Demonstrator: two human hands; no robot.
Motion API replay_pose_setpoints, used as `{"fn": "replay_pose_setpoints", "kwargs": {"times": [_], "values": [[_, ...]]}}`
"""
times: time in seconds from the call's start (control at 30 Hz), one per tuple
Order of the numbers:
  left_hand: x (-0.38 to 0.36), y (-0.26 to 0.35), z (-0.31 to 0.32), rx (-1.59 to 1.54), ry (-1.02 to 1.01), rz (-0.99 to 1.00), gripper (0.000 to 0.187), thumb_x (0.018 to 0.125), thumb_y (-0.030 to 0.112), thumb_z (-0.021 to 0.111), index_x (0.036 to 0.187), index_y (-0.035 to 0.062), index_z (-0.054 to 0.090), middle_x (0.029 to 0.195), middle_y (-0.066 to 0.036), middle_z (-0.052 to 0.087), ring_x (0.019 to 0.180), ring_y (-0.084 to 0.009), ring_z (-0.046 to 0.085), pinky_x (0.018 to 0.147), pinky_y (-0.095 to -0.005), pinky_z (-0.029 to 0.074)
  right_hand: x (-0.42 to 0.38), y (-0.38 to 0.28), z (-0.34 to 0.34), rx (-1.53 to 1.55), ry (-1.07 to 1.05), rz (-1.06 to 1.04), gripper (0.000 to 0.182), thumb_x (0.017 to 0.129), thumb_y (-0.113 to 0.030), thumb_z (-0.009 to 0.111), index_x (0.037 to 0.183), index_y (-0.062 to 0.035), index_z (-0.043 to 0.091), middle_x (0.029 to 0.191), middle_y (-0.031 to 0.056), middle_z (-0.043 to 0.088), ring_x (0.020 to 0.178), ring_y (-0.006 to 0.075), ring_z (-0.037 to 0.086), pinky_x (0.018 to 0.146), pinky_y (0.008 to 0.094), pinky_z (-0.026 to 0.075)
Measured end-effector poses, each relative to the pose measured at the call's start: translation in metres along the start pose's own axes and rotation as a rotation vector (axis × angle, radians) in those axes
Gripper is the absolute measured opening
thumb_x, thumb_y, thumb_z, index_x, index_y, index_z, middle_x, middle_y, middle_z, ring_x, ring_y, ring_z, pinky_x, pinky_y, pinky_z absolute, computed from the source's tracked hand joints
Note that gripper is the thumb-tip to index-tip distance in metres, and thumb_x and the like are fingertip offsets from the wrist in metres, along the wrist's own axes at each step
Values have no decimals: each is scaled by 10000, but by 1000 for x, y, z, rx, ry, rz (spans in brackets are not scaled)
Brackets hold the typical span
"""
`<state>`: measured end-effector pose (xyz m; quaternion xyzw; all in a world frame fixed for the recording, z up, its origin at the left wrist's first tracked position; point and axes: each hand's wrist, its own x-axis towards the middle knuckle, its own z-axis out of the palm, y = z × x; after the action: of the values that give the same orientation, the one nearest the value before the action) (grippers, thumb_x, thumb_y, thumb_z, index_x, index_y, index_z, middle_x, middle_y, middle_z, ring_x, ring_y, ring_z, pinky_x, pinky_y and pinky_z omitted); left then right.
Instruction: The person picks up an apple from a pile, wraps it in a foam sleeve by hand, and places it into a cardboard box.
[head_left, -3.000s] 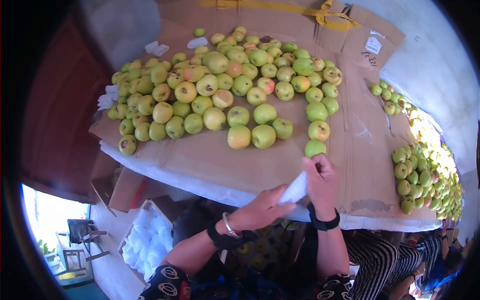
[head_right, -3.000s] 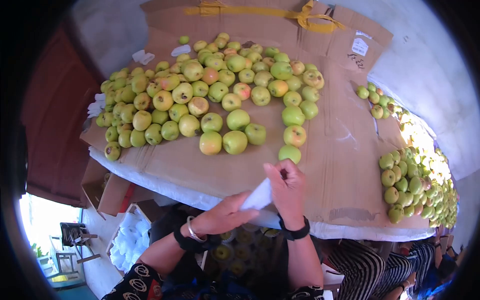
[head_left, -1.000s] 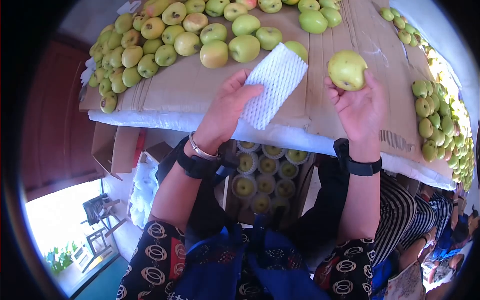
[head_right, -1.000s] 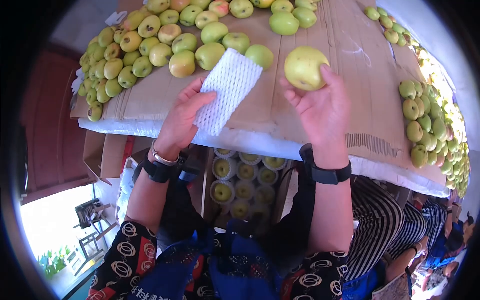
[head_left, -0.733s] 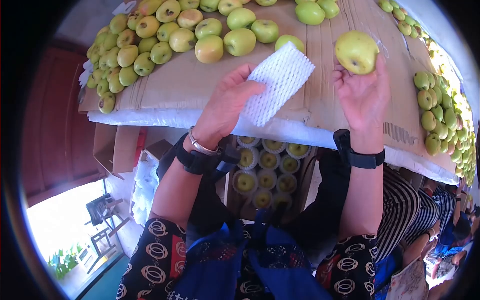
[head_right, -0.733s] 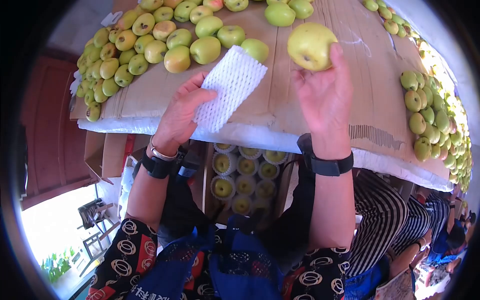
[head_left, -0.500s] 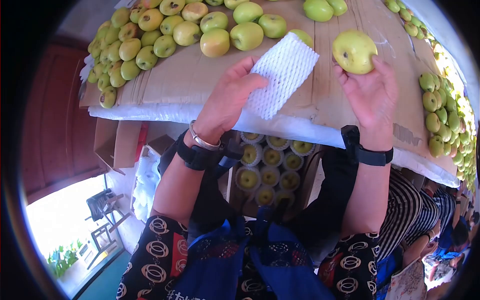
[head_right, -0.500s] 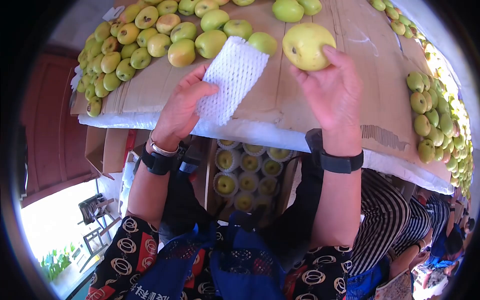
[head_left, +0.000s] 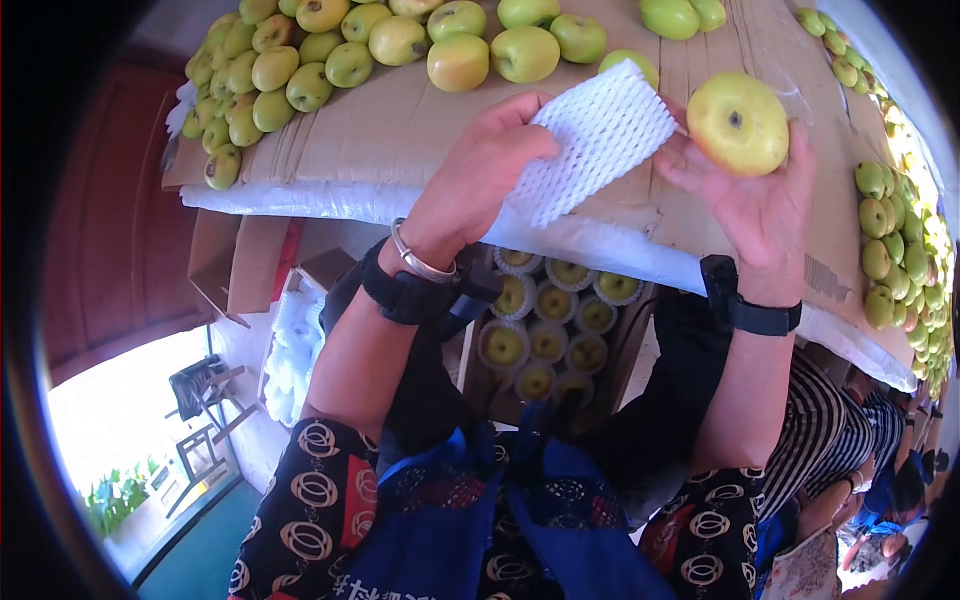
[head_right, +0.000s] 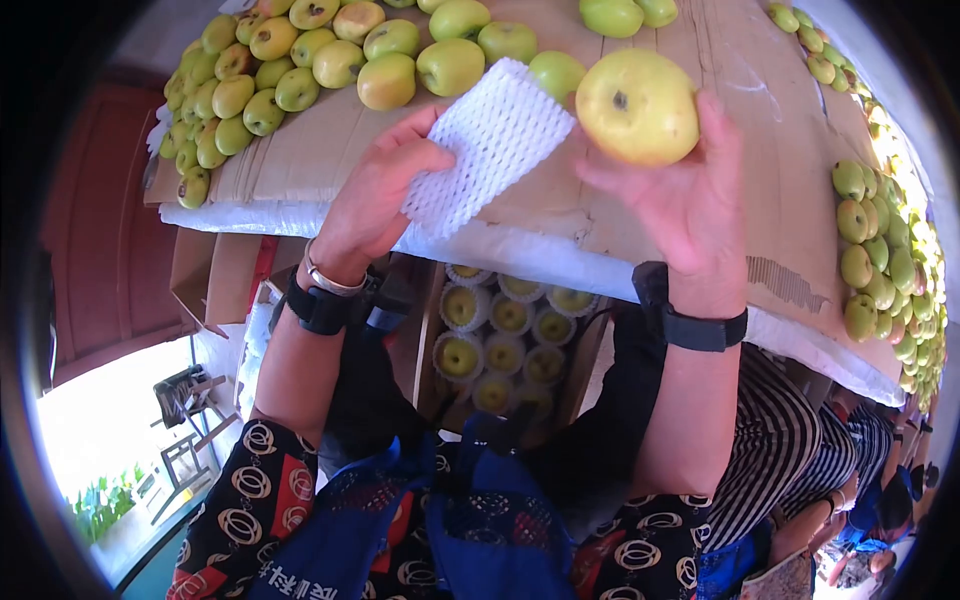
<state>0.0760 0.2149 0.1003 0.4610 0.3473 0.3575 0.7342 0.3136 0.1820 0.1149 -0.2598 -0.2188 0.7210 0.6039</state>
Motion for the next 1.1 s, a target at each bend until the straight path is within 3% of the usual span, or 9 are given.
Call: {"fn": "replay_pose_setpoints", "kwargs": {"times": [0.13, 0.3, 0.37, 0.47, 0.6, 0.67, 0.93, 1.07, 1.1], "values": [[2, -2, 1, -16, -35, -5, 398, 772, 19, 455, 1167, -34, 458, 1022, -82, 574, 877, -127, 579, 789, -268, 474, 1, 4, -4, 70, -128, 124, 489, 845, -380, 531, 1196, -51, 444, 1211, 133, 492, 1108, 294, 489, 903, 500, 418], [5, -11, 3, 9, -59, -13, 307, 776, 27, 462, 1080, -1, 498, 972, -59, 575, 829, -112, 573, 759, -250, 472, 1, 6, 1, 21, -35, 72, 481, 846, -369, 530, 1182, -34, 450, 1185, 133, 508, 1091, 277, 504, 882, 462, 444], [9, -17, 8, 154, 261, 323, 227, 811, 71, 483, 1033, 32, 513, 956, -45, 567, 794, -101, 551, 717, -240, 458, 1, 5, 3, 16, -2, 53, 482, 845, -370, 531, 1173, -26, 452, 1174, 134, 515, 1080, 267, 511, 872, 444, 454], [6, 0, 11, 349, 464, 588, 227, 849, 135, 508, 1061, 54, 498, 957, -51, 558, 786, -105, 535, 685, -239, 438, 2, 7, 5, -280, 135, -100, 470, 839, -355, 545, 1137, 2, 476, 1132, 137, 541, 1064, 245, 520, 857, 412, 461], [-3, 1, 11, 216, 172, 263, 277, 880, 237, 506, 1096, 67, 469, 953, -66, 552, 810, -124, 540, 682, -271, 441, 3, 21, 16, -352, 85, -128, 439, 821, -280, 575, 1119, 32, 497, 1077, 118, 565, 1022, 213, 538, 870, 366, 443], [-2, -5, 21, -111, 62, -25, 324, 893, 311, 480, 1117, 79, 449, 938, -55, 555, 797, -129, 546, 669, -283, 444, 1, 29, 25, -303, 23, -128, 427, 817, -250, 580, 1119, 40, 500, 1064, 111, 569, 1005, 205, 545, 873, 349, 438], [-1, -2, 23, -4, 148, 24, 300, 869, 290, 497, 1090, 88, 486, 957, -28, 578, 804, -134, 572, 686, -276, 451, -4, 45, 39, -427, -7, -159, 493, 769, -236, 600, 1149, 49, 468, 1045, 106, 567, 943, 180, 560, 838, 312, 446], [-1, -2, 16, -96, 259, 52, 154, 826, 152, 538, 946, 56, 530, 909, -39, 598, 784, -109, 575, 641, -241, 453, -2, 42, 36, -470, -15, -159, 536, 700, -274, 652, 1110, 19, 468, 1017, 87, 575, 916, 152, 558, 800, 288, 454], [3, -7, 6, -141, 181, 19, 201, 835, 89, 516, 1036, 74, 511, 924, -32, 606, 801, -114, 581, 656, -253, 474, -3, 41, 37, -474, -40, -158, 521, 697, -271, 655, 1094, 13, 471, 1015, 87, 575, 908, 146, 558, 796, 282, 454]]}}
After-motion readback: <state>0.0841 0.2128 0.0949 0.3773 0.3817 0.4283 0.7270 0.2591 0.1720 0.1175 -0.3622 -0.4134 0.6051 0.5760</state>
